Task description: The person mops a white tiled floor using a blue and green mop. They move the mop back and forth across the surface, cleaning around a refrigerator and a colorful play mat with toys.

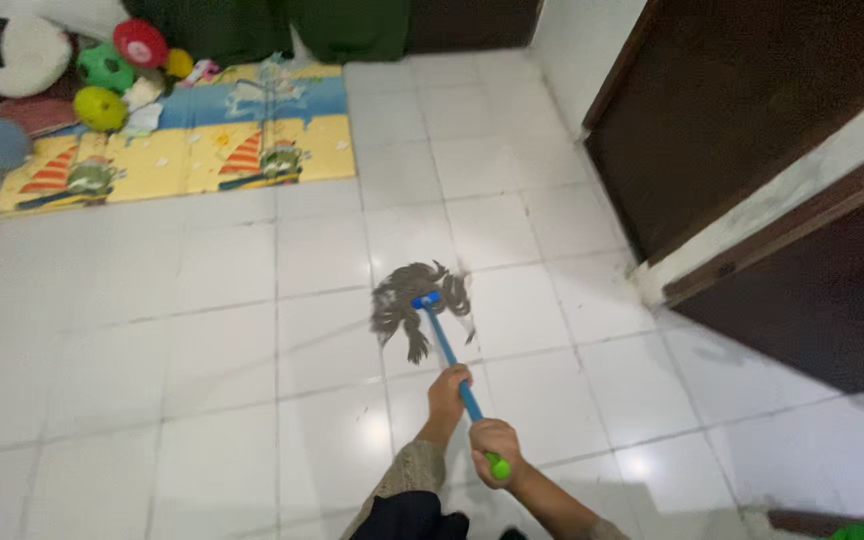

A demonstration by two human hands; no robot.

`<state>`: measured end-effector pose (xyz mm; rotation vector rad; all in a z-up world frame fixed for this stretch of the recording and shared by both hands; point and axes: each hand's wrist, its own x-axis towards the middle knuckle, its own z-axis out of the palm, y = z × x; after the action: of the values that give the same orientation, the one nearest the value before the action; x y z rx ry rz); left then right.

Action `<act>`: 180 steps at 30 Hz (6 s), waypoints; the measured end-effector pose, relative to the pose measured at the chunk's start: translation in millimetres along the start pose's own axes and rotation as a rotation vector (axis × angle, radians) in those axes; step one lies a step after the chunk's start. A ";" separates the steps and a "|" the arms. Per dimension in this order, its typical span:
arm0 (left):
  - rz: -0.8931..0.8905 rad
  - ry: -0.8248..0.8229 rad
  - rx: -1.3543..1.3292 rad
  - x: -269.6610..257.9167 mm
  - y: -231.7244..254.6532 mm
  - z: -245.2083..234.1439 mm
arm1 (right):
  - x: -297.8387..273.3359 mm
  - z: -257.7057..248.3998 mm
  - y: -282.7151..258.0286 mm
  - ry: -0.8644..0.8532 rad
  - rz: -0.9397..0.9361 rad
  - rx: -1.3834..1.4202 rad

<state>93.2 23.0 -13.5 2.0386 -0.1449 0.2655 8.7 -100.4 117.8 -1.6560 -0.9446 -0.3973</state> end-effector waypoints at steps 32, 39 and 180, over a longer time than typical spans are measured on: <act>0.035 -0.236 -0.153 -111.4 136.9 -35.1 | 9.5 -71.8 -151.4 -0.170 0.152 0.155; 0.320 -0.187 -0.310 -132.8 85.7 -2.3 | -58.0 -47.2 -140.3 -0.109 -0.069 0.075; 0.059 -0.102 -0.193 -5.6 111.7 206.9 | -25.1 -264.0 -36.0 -0.494 0.245 0.201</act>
<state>89.7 -212.1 -11.3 1.8586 -0.2832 0.1774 22.4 -352.6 206.2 -1.6874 -1.0804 0.2794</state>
